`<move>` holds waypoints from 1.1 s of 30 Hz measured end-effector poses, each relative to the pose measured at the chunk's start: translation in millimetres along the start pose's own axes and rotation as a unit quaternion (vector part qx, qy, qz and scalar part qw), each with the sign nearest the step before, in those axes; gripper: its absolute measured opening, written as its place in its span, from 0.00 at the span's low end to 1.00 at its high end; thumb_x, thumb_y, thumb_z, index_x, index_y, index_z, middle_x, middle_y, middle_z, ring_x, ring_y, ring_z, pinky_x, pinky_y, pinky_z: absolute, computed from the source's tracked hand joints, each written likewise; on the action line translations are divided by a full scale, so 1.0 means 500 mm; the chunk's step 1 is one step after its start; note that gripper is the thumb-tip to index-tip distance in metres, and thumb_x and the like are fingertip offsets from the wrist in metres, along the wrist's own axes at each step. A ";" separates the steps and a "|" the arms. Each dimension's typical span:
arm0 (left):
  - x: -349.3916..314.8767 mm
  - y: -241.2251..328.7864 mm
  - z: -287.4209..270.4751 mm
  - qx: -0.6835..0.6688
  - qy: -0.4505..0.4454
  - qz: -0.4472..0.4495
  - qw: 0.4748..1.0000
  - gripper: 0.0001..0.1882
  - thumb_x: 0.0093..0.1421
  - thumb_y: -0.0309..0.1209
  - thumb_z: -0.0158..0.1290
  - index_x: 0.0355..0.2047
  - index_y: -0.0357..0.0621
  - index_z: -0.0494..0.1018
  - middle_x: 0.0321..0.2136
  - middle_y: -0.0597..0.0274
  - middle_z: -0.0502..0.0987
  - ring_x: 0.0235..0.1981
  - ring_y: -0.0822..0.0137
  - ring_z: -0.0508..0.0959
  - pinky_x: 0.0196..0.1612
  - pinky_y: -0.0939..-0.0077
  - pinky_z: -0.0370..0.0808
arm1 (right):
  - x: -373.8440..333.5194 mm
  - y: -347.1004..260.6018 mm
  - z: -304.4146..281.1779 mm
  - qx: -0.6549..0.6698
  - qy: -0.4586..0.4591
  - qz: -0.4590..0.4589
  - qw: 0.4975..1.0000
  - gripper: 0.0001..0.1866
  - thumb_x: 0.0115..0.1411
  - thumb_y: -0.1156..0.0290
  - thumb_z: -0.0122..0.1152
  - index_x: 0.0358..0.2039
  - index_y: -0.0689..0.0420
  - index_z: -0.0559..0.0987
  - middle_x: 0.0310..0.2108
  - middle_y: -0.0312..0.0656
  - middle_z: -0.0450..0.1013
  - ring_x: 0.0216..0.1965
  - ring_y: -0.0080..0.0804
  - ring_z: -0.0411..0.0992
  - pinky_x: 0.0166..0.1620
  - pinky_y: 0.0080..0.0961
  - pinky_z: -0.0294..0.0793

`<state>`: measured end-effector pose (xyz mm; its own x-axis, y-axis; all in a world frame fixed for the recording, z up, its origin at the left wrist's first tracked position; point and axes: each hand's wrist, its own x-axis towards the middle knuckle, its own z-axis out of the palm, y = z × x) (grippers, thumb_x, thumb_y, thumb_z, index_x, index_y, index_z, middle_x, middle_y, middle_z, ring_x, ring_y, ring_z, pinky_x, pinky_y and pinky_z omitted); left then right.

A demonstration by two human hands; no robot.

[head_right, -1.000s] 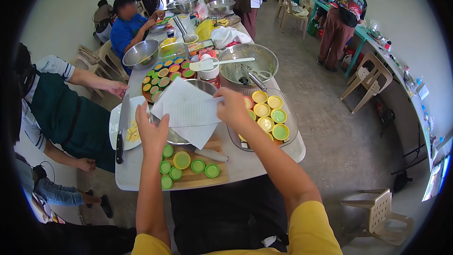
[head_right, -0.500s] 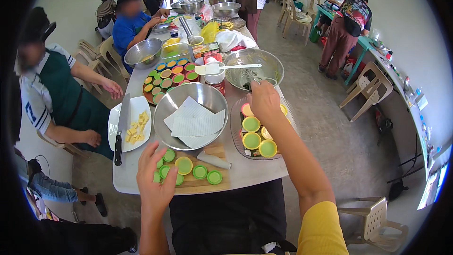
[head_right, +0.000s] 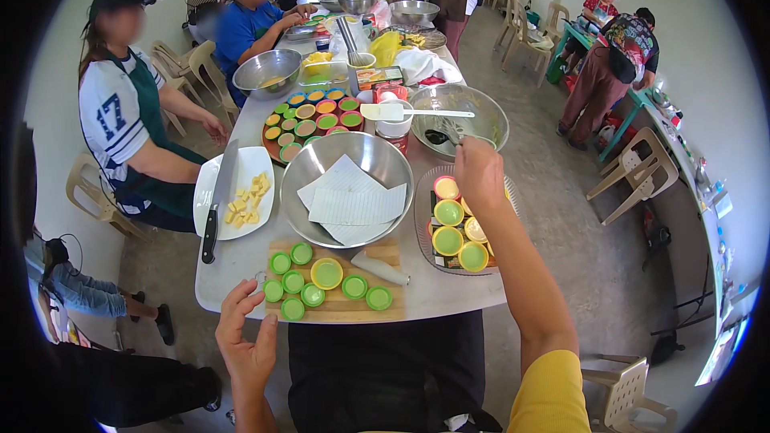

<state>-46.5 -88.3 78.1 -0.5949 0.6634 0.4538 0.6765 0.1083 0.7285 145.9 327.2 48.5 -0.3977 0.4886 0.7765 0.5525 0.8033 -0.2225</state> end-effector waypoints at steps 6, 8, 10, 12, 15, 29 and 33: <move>-0.012 -0.017 -0.009 -0.022 0.013 -0.011 1.000 0.18 0.53 0.22 0.64 0.46 0.38 0.80 0.52 0.48 0.80 0.58 0.43 0.77 0.62 0.52 0.71 | -0.004 -0.011 -0.015 0.164 -0.011 0.344 0.925 0.10 0.64 0.74 0.63 0.41 0.66 0.84 0.26 0.47 0.82 0.25 0.28 0.80 0.29 0.27 0.79; -0.017 -0.027 -0.016 -0.021 0.014 -0.017 1.000 0.18 0.53 0.22 0.64 0.46 0.38 0.81 0.52 0.48 0.80 0.58 0.43 0.77 0.62 0.52 0.72 | -0.020 -0.026 -0.029 0.199 0.011 0.361 0.911 0.10 0.65 0.74 0.62 0.41 0.67 0.84 0.27 0.43 0.81 0.26 0.24 0.80 0.28 0.23 0.78; -0.021 -0.042 -0.021 -0.020 0.010 -0.023 0.999 0.18 0.53 0.22 0.64 0.46 0.38 0.81 0.51 0.48 0.80 0.58 0.43 0.77 0.62 0.53 0.72 | -0.040 -0.032 -0.049 0.248 0.030 0.381 0.890 0.10 0.67 0.75 0.61 0.42 0.68 0.83 0.29 0.42 0.81 0.27 0.23 0.79 0.28 0.20 0.79; -0.023 -0.048 -0.034 -0.020 0.001 -0.028 0.999 0.17 0.55 0.22 0.63 0.46 0.37 0.80 0.53 0.48 0.80 0.60 0.45 0.76 0.63 0.54 0.71 | -0.063 -0.060 -0.060 0.292 0.048 0.374 0.879 0.09 0.67 0.76 0.61 0.43 0.68 0.83 0.30 0.42 0.81 0.27 0.23 0.79 0.29 0.20 0.79; -0.026 -0.061 -0.038 -0.030 -0.002 -0.026 0.999 0.17 0.55 0.22 0.62 0.46 0.37 0.80 0.53 0.48 0.80 0.60 0.46 0.76 0.64 0.55 0.70 | -0.095 -0.133 -0.068 0.335 0.030 0.324 0.884 0.07 0.66 0.78 0.62 0.42 0.65 0.83 0.29 0.39 0.80 0.26 0.22 0.78 0.29 0.21 0.79; -0.061 -0.055 -0.031 -0.026 0.017 -0.034 0.999 0.17 0.55 0.23 0.64 0.46 0.37 0.80 0.51 0.48 0.81 0.59 0.43 0.77 0.62 0.53 0.72 | -0.095 -0.307 0.056 0.178 -0.085 -0.081 0.977 0.06 0.58 0.78 0.66 0.37 0.61 0.82 0.27 0.48 0.77 0.26 0.42 0.79 0.29 0.36 0.77; -0.057 -0.070 -0.042 -0.029 0.017 -0.042 0.999 0.17 0.55 0.22 0.64 0.46 0.37 0.80 0.51 0.48 0.80 0.59 0.43 0.77 0.62 0.53 0.72 | -0.100 -0.300 0.064 0.345 -0.104 0.238 0.902 0.08 0.62 0.78 0.63 0.41 0.64 0.83 0.28 0.43 0.80 0.26 0.28 0.80 0.29 0.26 0.78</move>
<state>-62.3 -126.5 50.2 -0.6634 0.6283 0.4064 0.5980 0.1186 0.7927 59.2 193.3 24.2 -0.4052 0.8293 0.3847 0.1381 0.4715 -0.8710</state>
